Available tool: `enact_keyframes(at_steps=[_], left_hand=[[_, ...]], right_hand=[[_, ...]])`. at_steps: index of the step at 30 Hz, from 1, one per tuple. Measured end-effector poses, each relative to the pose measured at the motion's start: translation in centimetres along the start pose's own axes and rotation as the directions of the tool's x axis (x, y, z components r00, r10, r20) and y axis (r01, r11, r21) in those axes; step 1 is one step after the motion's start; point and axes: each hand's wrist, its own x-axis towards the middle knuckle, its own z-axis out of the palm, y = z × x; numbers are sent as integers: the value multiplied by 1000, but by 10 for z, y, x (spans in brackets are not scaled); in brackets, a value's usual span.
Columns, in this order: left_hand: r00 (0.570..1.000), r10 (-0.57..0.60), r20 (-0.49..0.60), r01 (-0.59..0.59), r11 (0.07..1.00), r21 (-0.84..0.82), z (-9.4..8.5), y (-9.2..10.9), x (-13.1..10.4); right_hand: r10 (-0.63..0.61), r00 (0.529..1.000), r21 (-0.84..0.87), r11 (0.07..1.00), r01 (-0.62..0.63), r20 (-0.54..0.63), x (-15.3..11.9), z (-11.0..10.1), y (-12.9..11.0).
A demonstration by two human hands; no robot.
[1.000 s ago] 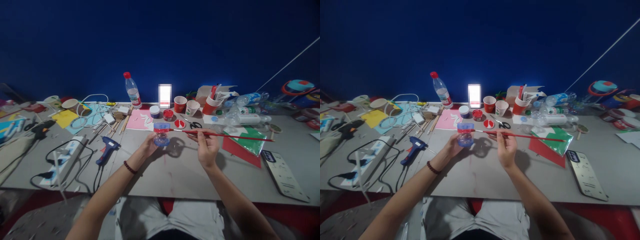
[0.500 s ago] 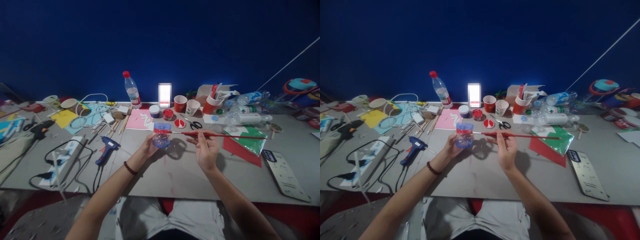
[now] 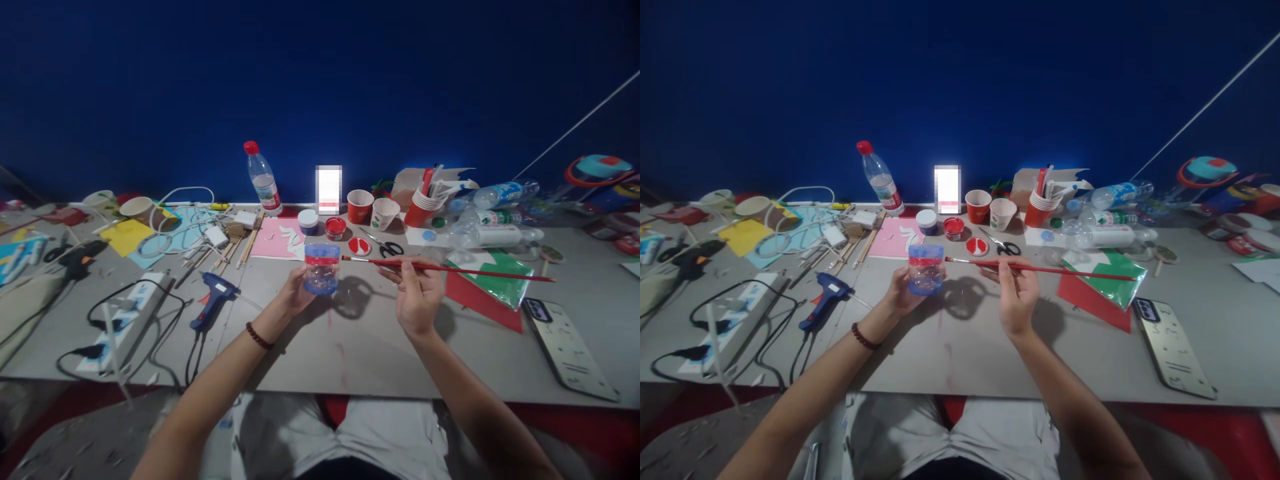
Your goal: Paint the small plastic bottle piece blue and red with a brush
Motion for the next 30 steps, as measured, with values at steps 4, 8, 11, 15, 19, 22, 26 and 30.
enact_keyframes(at_steps=[4,8,11,15,19,22,26,30], left_hand=[[1000,-1,-8,2,999,36,1,0,1],[998,36,-52,-32,996,83,3,0,1],[995,49,-84,-39,992,122,7,0,1],[987,106,-123,-85,983,161,11,-1,0],[964,186,-190,-147,969,200,13,-4,-1],[958,197,-211,-154,967,203,14,-4,0],[966,173,-192,-142,976,168,13,-3,2],[971,150,-187,-123,981,153,10,-3,3]], right_hand=[[-93,996,-62,994,92,-10,-2,1,0],[-219,975,-114,969,221,31,-7,4,-1],[-293,952,-147,942,303,87,-10,3,1],[-380,910,-211,888,409,165,-13,-1,8],[-399,887,-261,853,452,233,-16,-3,12],[-404,883,-271,846,460,238,-16,-3,12],[-397,900,-270,860,433,181,-14,-2,11],[-384,911,-259,874,410,147,-12,-3,14]])
